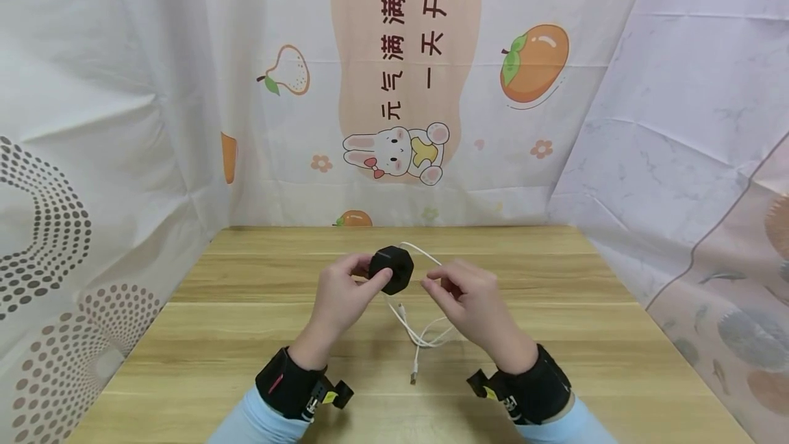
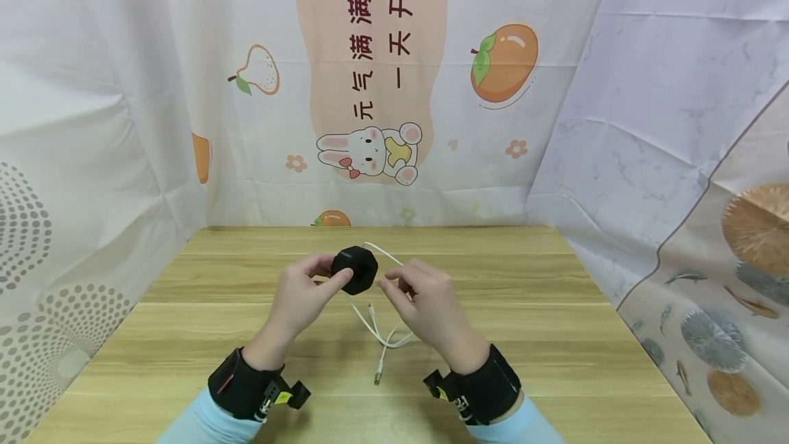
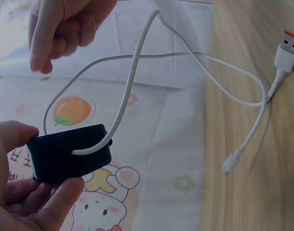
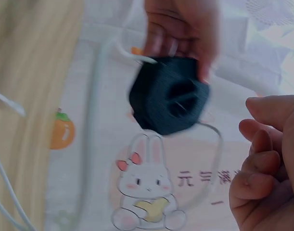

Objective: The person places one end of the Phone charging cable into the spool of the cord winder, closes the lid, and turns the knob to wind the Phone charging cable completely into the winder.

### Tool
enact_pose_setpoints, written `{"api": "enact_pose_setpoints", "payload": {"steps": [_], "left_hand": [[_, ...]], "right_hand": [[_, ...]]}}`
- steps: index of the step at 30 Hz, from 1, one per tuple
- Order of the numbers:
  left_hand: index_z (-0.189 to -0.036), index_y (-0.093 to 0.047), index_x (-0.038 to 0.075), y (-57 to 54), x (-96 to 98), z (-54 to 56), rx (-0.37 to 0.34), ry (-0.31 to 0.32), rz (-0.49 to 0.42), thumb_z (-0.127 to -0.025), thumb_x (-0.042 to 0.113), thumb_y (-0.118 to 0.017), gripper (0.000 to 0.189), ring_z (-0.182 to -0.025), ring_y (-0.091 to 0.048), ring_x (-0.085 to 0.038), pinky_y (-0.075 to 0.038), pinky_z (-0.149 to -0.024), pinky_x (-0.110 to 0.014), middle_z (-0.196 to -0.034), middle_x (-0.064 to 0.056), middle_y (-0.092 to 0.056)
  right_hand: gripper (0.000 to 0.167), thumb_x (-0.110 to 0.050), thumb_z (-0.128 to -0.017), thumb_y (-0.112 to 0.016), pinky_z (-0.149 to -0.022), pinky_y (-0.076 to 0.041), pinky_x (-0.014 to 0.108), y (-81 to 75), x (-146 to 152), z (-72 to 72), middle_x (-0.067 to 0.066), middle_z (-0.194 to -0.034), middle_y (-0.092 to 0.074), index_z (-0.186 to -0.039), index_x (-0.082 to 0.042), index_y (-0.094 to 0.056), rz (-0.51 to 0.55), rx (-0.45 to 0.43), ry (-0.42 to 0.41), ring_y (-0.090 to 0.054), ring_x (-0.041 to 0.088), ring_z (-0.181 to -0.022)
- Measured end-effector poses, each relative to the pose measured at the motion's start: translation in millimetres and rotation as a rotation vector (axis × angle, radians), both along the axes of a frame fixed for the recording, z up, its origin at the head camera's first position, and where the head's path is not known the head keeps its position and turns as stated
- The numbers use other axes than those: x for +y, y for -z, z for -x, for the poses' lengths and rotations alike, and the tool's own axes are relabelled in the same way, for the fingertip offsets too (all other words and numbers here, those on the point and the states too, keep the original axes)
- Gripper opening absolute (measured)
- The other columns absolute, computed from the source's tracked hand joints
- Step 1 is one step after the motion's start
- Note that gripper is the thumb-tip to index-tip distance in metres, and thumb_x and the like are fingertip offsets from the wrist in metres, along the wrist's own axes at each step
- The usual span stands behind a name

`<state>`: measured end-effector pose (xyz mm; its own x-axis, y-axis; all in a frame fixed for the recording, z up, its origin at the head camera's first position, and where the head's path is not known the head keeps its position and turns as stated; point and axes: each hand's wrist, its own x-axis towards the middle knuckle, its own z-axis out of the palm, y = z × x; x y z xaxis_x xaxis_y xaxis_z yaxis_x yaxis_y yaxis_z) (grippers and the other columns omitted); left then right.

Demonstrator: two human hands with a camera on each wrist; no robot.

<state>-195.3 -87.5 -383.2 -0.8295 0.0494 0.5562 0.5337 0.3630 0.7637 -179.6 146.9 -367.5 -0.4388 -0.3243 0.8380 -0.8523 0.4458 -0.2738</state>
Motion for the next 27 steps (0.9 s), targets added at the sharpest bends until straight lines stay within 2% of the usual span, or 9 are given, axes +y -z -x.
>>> {"api": "enact_pose_setpoints", "payload": {"steps": [4,7,10,13,19,23,27], "left_hand": [[-0.099,-0.077,0.007,-1.2,-6.4,3.6,-0.031,-0.014,-0.017,-0.087,0.021,-0.083,0.019,-0.078,-0.066,-0.014,-0.058,-0.067,-0.030,-0.085,0.003,-0.071],[-0.100,-0.078,0.008,-1.5,-9.4,5.2,-0.075,-0.017,-0.026,-0.087,0.024,-0.082,0.021,-0.080,-0.067,-0.015,-0.056,-0.070,-0.032,-0.085,0.003,-0.071],[-0.101,-0.078,0.009,-1.9,-10.9,6.2,-0.132,-0.012,-0.047,-0.087,0.027,-0.082,0.023,-0.080,-0.067,-0.016,-0.054,-0.069,-0.033,-0.085,0.002,-0.071],[-0.101,-0.078,0.007,-2.7,-11.2,7.3,-0.192,0.019,-0.095,-0.088,0.027,-0.082,0.024,-0.078,-0.068,-0.018,-0.057,-0.067,-0.033,-0.086,-0.002,-0.071],[-0.104,-0.076,0.001,-2.8,-9.5,9.2,-0.309,0.120,-0.214,-0.089,0.020,-0.081,0.025,-0.080,-0.068,-0.024,-0.061,-0.070,-0.040,-0.091,-0.012,-0.069],[-0.107,-0.075,-0.001,-2.2,-8.6,9.5,-0.365,0.159,-0.252,-0.090,0.017,-0.080,0.026,-0.083,-0.068,-0.025,-0.061,-0.073,-0.042,-0.094,-0.014,-0.067],[-0.108,-0.074,-0.002,-0.5,-8.4,10.7,-0.391,0.180,-0.274,-0.091,0.016,-0.079,0.026,-0.086,-0.068,-0.026,-0.061,-0.075,-0.044,-0.097,-0.016,-0.066]], "right_hand": [[0.013,-0.003,-0.084,-0.081,-0.052,-0.038,0.015,-9.4,10,-1.0,-0.007,-0.076,-0.059,-0.094,-0.009,-0.075,0.014,0.063,0.010,-0.046,0.005,-0.060],[0.006,-0.012,-0.090,-0.078,-0.051,-0.037,0.014,-14.3,15,-1.3,-0.007,-0.076,-0.059,-0.094,-0.008,-0.076,0.015,0.115,0.011,-0.045,0.004,-0.059],[0.018,-0.023,-0.098,-0.071,-0.050,-0.037,0.014,-18.6,17,-2.5,-0.007,-0.077,-0.059,-0.093,-0.007,-0.076,-0.008,0.159,0.012,-0.044,0.005,-0.058],[0.026,-0.030,-0.102,-0.065,-0.051,-0.039,0.014,-22.5,17,-4.4,-0.006,-0.078,-0.059,-0.092,-0.007,-0.076,-0.042,0.194,0.006,-0.046,0.005,-0.058],[0.022,-0.024,-0.103,-0.064,-0.054,-0.045,0.015,-23.4,12,-6.2,-0.003,-0.083,-0.063,-0.092,-0.008,-0.075,-0.096,0.240,-0.032,-0.055,0.005,-0.063],[0.017,-0.020,-0.101,-0.066,-0.054,-0.048,0.017,-16.7,6,-4.9,-0.003,-0.083,-0.065,-0.093,-0.008,-0.075,-0.142,0.237,-0.017,-0.057,0.005,-0.063],[0.005,-0.013,-0.093,-0.075,-0.055,-0.050,0.019,-6.4,-3,-2.4,-0.003,-0.083,-0.067,-0.096,-0.008,-0.075,-0.189,0.156,0.016,-0.060,0.005,-0.065]]}}
